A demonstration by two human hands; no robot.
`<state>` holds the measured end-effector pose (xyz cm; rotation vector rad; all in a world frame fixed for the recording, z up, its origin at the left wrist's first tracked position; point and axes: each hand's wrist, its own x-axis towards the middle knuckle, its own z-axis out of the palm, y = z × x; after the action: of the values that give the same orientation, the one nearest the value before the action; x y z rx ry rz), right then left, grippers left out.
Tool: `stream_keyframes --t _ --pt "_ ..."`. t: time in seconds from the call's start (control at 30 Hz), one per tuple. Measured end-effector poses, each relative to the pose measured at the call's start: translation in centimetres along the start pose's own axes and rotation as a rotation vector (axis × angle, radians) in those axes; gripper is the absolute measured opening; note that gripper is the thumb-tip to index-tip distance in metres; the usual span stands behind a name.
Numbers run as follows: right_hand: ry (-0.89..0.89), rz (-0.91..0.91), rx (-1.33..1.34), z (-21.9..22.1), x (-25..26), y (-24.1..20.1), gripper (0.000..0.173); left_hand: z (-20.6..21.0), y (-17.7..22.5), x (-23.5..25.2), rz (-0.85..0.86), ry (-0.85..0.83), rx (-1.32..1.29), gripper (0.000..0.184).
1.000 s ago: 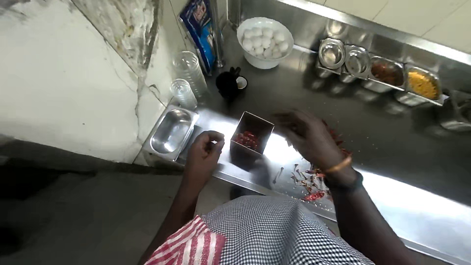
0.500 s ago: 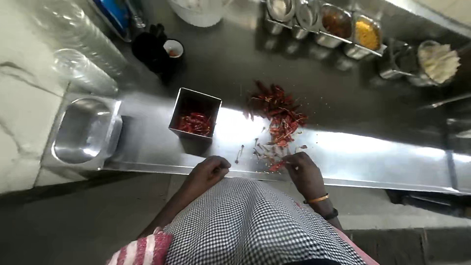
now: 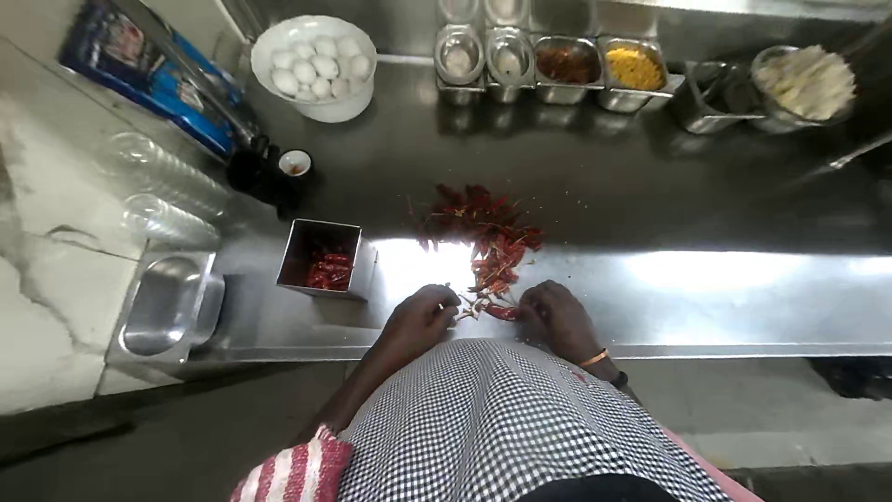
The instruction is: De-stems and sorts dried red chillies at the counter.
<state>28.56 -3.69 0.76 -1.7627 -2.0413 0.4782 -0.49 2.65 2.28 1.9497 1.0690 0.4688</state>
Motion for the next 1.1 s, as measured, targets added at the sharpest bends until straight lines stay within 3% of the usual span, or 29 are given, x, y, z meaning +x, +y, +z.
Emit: stream_keyframes --t 0.13,0.27,0.33,0.47,0.57,0.63,0.8,0.9,1.0,1.1 --pt "-0.146 -0.163 -0.049 1.1 1.0 1.4 0.026 1.3 1.7 2.2 0.007 0.038 0.068 0.016" --pt "-0.109 -0.248 -0.017 0.9 1.8 2.1 0.019 2.6 3.6 4.5 0.048 0.087 0.176 0.019" --pt "-0.080 -0.103 0.228 0.2 1.9 2.7 0.020 3.1 4.5 5.2 0.048 0.118 0.206 0.019" --pt "-0.159 0.300 0.991 -2.4 2.3 3.0 0.020 4.0 5.2 5.5 0.006 0.216 0.137 0.021" --pt "-0.206 0.429 1.404 -3.2 2.5 3.8 0.017 4.8 4.8 5.4 -0.082 0.226 0.160 0.020" --pt "-0.211 0.463 1.499 -3.2 2.5 4.2 0.017 5.5 4.3 5.7 -0.107 0.210 0.246 0.020" --pt "-0.267 0.455 1.499 -2.7 2.8 5.1 0.039 6.8 3.2 7.5 -0.084 0.125 0.482 0.029" --pt "-0.303 0.435 1.472 -2.5 3.0 5.5 0.033 6.7 3.1 8.0 -0.136 0.094 0.507 0.026" --pt "-0.316 0.445 1.380 -2.7 3.2 5.4 0.020 6.4 3.0 7.6 -0.091 0.174 0.524 0.024" --pt "-0.325 0.304 0.965 -3.2 3.6 5.5 0.016 5.6 4.2 7.3 0.060 0.268 0.527 0.033"
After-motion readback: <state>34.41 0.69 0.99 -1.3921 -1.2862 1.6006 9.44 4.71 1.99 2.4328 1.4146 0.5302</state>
